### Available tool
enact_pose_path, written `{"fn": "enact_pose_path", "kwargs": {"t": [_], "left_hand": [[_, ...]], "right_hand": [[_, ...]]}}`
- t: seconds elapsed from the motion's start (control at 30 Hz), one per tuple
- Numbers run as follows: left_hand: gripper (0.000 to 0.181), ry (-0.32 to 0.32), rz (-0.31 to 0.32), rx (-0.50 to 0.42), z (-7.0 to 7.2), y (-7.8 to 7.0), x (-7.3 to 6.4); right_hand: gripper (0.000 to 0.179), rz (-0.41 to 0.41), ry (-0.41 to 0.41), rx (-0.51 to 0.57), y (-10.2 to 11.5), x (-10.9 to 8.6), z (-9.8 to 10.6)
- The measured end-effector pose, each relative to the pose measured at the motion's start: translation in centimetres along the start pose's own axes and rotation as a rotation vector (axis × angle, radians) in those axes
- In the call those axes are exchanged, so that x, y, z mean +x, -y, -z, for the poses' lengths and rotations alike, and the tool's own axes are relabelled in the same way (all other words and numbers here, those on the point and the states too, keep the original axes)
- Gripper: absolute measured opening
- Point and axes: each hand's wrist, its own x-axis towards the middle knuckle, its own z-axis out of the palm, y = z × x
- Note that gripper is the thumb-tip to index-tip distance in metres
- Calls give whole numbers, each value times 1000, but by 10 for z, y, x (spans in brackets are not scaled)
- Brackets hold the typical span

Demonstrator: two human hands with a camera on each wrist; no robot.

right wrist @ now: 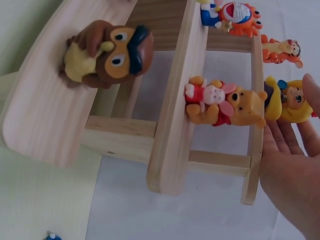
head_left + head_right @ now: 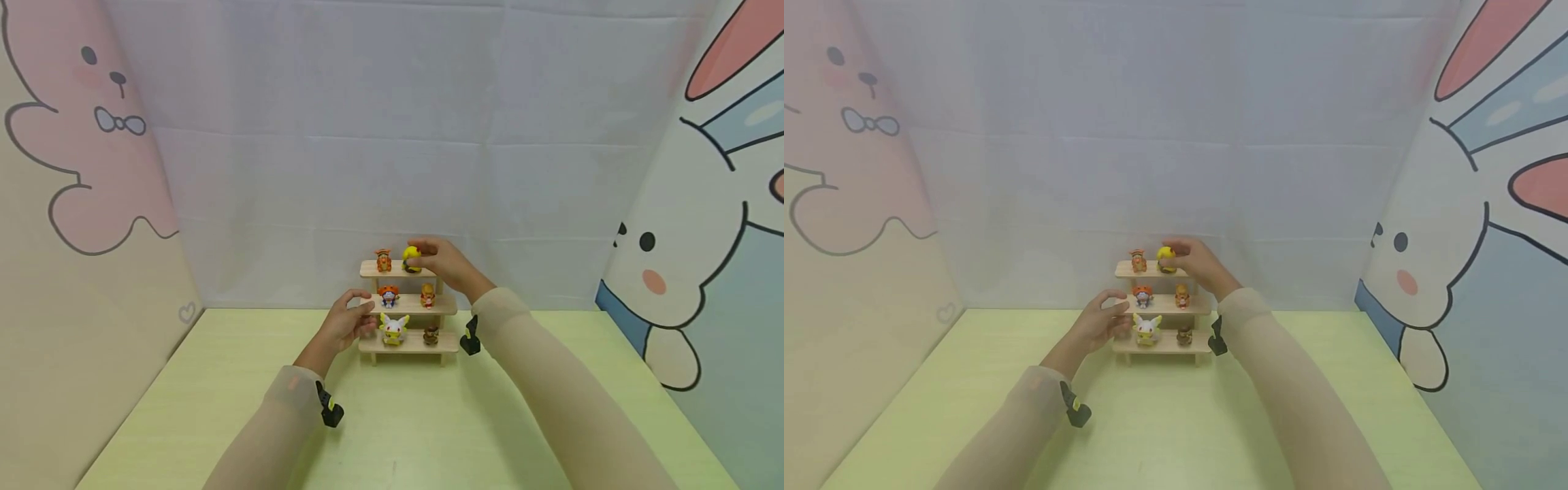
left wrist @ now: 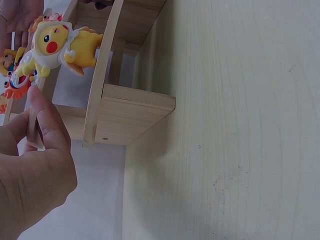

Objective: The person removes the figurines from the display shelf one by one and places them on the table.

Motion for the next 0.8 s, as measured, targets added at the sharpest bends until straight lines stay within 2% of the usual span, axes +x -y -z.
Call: {"fn": "enact_pose_path", "kwargs": {"t": [0.43,0.8], "left_hand": [[27,-1,-8,-1,-3,-2,-1],[29,6,-1,3,-3,-2,-3]], "right_hand": [[50,-9,-8,-43,2,0,-1],[47,-13,-23,-5,0,-2,-2]]}}
